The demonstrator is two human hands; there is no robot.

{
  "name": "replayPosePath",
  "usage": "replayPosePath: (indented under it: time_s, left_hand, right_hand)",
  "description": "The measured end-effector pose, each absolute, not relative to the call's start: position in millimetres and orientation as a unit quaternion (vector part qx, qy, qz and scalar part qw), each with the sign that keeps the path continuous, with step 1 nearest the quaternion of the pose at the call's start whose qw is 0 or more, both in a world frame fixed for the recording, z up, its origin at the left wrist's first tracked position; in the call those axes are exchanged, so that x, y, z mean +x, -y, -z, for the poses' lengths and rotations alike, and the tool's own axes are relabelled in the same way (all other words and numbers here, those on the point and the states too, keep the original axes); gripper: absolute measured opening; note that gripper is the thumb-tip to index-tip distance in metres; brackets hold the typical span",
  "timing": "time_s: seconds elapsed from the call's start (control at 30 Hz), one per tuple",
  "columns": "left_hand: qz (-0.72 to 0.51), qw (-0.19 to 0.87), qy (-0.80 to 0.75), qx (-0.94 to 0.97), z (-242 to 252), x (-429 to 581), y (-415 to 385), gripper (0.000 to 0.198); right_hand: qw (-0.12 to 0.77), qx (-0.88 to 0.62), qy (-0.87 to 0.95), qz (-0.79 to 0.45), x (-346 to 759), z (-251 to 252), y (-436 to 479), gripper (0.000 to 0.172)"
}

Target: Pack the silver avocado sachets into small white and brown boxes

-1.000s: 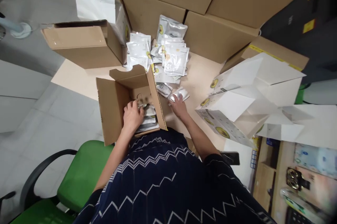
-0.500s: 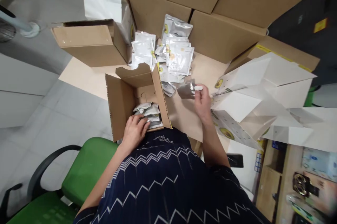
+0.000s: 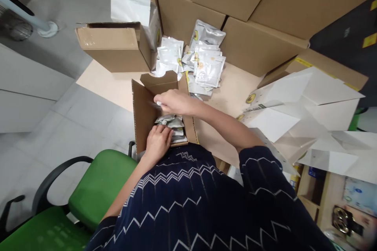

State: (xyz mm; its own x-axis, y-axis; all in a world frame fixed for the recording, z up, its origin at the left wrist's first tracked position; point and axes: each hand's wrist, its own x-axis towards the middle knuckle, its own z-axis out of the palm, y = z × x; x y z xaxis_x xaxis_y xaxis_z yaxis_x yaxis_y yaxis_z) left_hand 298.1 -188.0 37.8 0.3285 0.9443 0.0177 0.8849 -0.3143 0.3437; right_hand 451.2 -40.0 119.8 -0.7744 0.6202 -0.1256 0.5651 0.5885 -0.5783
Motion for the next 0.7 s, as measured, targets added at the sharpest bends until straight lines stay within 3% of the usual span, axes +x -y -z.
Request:
replayPosePath:
  time_s: [0.2, 0.47, 0.6, 0.7]
  left_hand:
    - [-0.108, 0.149, -0.602, 0.777, -32, 297, 189, 0.032]
    - [-0.151, 0.177, -0.635, 0.736, -29, 300, 182, 0.031]
    - [-0.207, 0.206, -0.634, 0.716, -26, 303, 176, 0.041]
    - [-0.227, 0.226, -0.626, 0.711, -20, 305, 171, 0.048]
  right_hand:
    - [-0.126, -0.272, 0.919, -0.256, 414, -89, 25, 0.033]
    - [-0.239, -0.236, 0.911, -0.237, 394, -72, 31, 0.025]
    - [-0.218, -0.278, 0.897, -0.266, 406, -75, 28, 0.026]
    - [-0.071, -0.311, 0.884, -0.343, 432, -87, 28, 0.028]
